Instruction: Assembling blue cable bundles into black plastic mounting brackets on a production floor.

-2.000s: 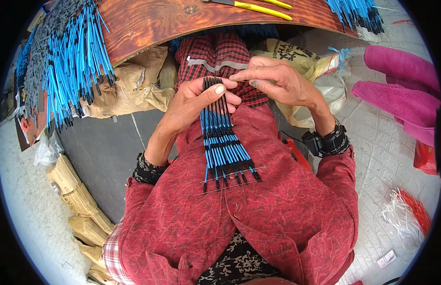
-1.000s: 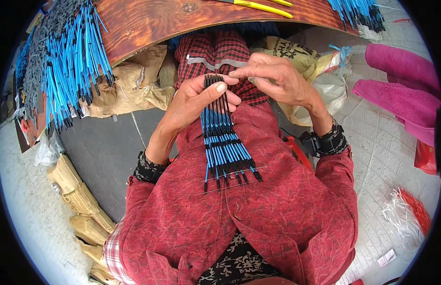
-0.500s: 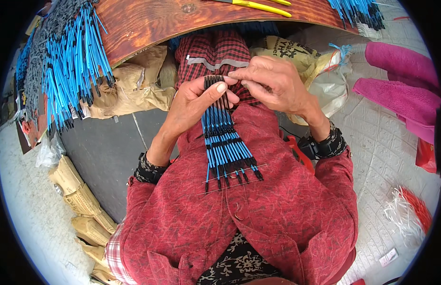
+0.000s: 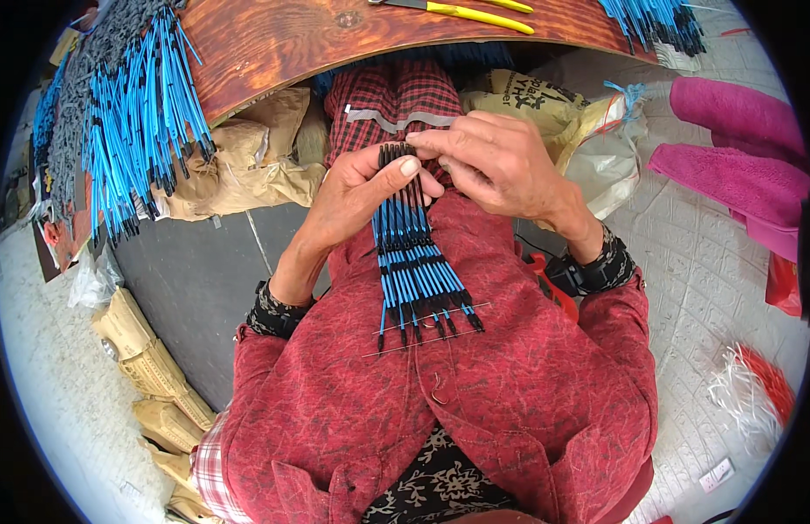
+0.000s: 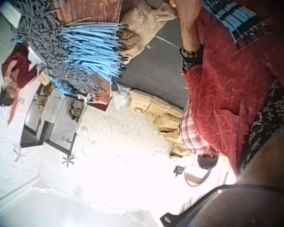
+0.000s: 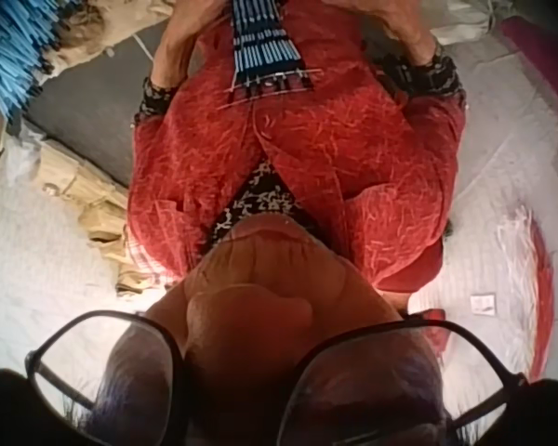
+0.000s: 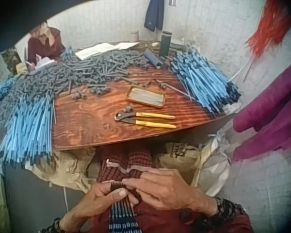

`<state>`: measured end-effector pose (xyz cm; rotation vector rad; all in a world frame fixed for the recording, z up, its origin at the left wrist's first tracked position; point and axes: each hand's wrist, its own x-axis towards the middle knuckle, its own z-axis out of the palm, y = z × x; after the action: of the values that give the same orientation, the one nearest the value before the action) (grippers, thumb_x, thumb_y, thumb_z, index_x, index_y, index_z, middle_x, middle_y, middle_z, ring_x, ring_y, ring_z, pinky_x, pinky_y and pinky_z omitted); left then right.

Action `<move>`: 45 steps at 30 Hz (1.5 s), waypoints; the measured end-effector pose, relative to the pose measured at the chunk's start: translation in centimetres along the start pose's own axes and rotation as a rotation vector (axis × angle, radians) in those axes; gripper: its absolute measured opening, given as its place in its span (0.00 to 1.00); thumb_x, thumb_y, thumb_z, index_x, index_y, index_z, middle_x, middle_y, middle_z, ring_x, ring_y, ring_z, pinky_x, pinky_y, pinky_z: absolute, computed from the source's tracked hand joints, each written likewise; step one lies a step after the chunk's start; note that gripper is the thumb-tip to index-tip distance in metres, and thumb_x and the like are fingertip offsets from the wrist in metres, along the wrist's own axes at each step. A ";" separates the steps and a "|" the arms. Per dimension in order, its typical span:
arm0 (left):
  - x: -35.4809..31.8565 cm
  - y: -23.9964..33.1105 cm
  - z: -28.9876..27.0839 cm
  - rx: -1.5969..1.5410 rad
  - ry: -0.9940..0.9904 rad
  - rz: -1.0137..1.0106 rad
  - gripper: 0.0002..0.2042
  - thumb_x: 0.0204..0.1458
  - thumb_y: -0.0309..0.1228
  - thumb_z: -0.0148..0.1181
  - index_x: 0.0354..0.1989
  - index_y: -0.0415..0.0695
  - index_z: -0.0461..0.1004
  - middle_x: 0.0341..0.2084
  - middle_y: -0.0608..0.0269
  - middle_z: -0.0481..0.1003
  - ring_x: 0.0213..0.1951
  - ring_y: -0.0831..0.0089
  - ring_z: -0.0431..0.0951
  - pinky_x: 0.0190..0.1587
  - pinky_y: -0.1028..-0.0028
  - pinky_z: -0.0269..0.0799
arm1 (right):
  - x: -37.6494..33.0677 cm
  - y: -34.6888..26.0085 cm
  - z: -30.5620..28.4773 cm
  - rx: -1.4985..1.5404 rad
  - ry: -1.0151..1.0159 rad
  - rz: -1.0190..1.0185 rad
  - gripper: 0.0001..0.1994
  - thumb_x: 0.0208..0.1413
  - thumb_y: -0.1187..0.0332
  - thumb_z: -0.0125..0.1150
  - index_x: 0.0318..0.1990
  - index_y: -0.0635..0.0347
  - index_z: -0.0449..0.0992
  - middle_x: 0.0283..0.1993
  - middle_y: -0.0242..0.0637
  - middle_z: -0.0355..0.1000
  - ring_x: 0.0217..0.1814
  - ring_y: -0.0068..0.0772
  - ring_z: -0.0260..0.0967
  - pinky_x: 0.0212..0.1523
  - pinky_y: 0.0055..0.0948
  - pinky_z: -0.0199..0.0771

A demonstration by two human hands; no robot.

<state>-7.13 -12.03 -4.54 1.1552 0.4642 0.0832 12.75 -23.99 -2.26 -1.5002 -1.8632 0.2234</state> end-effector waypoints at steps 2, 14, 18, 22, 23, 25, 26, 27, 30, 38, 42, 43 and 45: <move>0.0 0.1 0.0 -0.038 -0.025 -0.011 0.17 0.67 0.39 0.53 0.52 0.38 0.75 0.38 0.59 0.82 0.39 0.78 0.80 0.43 0.76 0.78 | -0.1 0.1 0.2 -0.005 0.009 -0.001 0.16 0.48 0.72 0.63 0.48 0.53 0.80 0.29 0.32 0.72 0.30 0.37 0.73 0.31 0.35 0.74; 0.5 0.0 -0.7 0.034 -0.066 0.051 0.16 0.67 0.39 0.53 0.48 0.39 0.78 0.35 0.65 0.81 0.35 0.81 0.77 0.40 0.78 0.74 | -0.3 -0.6 0.6 -0.075 0.071 0.000 0.19 0.46 0.74 0.63 0.49 0.52 0.80 0.28 0.32 0.70 0.30 0.36 0.72 0.31 0.34 0.74; 0.4 -0.6 -0.9 0.014 0.039 -0.031 0.15 0.66 0.40 0.55 0.48 0.40 0.79 0.31 0.71 0.77 0.33 0.83 0.74 0.37 0.80 0.71 | 0.1 -0.1 0.6 -0.029 0.093 0.001 0.16 0.46 0.76 0.63 0.46 0.52 0.81 0.30 0.32 0.71 0.31 0.37 0.72 0.31 0.34 0.74; 0.3 -0.2 -0.8 -0.063 0.008 -0.056 0.14 0.64 0.40 0.59 0.43 0.41 0.80 0.29 0.74 0.76 0.31 0.85 0.74 0.36 0.80 0.71 | 0.3 -0.1 0.6 0.111 0.058 0.107 0.14 0.48 0.78 0.60 0.43 0.55 0.82 0.31 0.33 0.72 0.33 0.37 0.73 0.32 0.34 0.74; 0.4 -0.2 -0.9 -0.076 -0.005 -0.075 0.13 0.63 0.40 0.60 0.41 0.41 0.80 0.29 0.74 0.76 0.31 0.85 0.74 0.36 0.81 0.71 | 0.3 0.0 0.8 0.171 0.080 0.117 0.14 0.49 0.79 0.59 0.43 0.56 0.82 0.32 0.34 0.72 0.33 0.37 0.74 0.33 0.34 0.74; 0.4 -0.5 -1.0 -0.093 0.001 -0.081 0.13 0.62 0.40 0.61 0.40 0.42 0.80 0.28 0.74 0.77 0.31 0.85 0.74 0.36 0.81 0.71 | 0.3 0.0 0.9 0.232 0.100 0.127 0.14 0.50 0.80 0.58 0.43 0.57 0.81 0.32 0.35 0.72 0.33 0.36 0.74 0.33 0.33 0.74; 0.4 -0.6 -1.0 -0.108 0.005 -0.089 0.12 0.62 0.40 0.62 0.39 0.42 0.80 0.28 0.73 0.77 0.31 0.86 0.75 0.35 0.81 0.71 | 0.4 0.0 1.0 0.239 0.100 0.136 0.14 0.50 0.81 0.57 0.43 0.57 0.81 0.32 0.35 0.72 0.34 0.36 0.74 0.33 0.33 0.74; 0.4 -0.7 -1.0 -0.109 0.005 -0.089 0.12 0.62 0.40 0.62 0.39 0.42 0.80 0.28 0.73 0.77 0.31 0.86 0.75 0.35 0.81 0.71 | 0.4 0.0 1.0 0.247 0.100 0.145 0.13 0.51 0.81 0.57 0.42 0.57 0.81 0.33 0.35 0.72 0.34 0.35 0.74 0.33 0.33 0.74; 0.4 -0.8 -1.1 -0.064 0.012 -0.066 0.12 0.61 0.40 0.62 0.38 0.43 0.80 0.29 0.73 0.78 0.31 0.86 0.75 0.35 0.82 0.71 | 0.5 -0.4 1.1 0.221 0.080 0.166 0.14 0.50 0.81 0.58 0.42 0.57 0.82 0.32 0.35 0.71 0.33 0.36 0.74 0.33 0.33 0.74; 0.6 -0.7 -1.0 -0.024 0.023 -0.016 0.11 0.63 0.38 0.60 0.38 0.42 0.79 0.26 0.73 0.77 0.29 0.86 0.74 0.34 0.81 0.71 | 0.0 -0.4 1.9 0.103 0.144 0.145 0.16 0.46 0.81 0.59 0.43 0.56 0.81 0.32 0.36 0.69 0.32 0.37 0.73 0.30 0.34 0.73; 0.7 -0.8 -1.1 0.016 0.017 0.009 0.10 0.64 0.36 0.59 0.38 0.42 0.79 0.26 0.72 0.76 0.29 0.86 0.74 0.33 0.81 0.71 | -0.2 -0.5 2.1 0.080 0.178 0.160 0.15 0.45 0.81 0.58 0.42 0.57 0.81 0.32 0.36 0.69 0.33 0.37 0.73 0.30 0.35 0.74; 0.7 -0.8 -1.0 0.044 0.025 0.009 0.09 0.64 0.35 0.59 0.38 0.42 0.78 0.26 0.73 0.76 0.29 0.86 0.74 0.33 0.81 0.71 | -0.2 -0.6 2.1 0.080 0.178 0.161 0.15 0.45 0.81 0.58 0.42 0.57 0.81 0.32 0.36 0.69 0.33 0.37 0.73 0.30 0.35 0.74; 0.8 -0.7 -1.0 0.070 0.031 0.008 0.09 0.64 0.34 0.58 0.38 0.41 0.78 0.26 0.73 0.76 0.29 0.86 0.74 0.33 0.81 0.71 | -0.2 -0.7 1.9 0.040 0.170 0.159 0.15 0.46 0.81 0.58 0.42 0.58 0.80 0.33 0.36 0.69 0.34 0.37 0.74 0.31 0.35 0.74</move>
<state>-6.94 -11.26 -5.73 1.2262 0.4935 0.0931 11.01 -23.84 -3.34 -1.5899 -1.5995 0.1993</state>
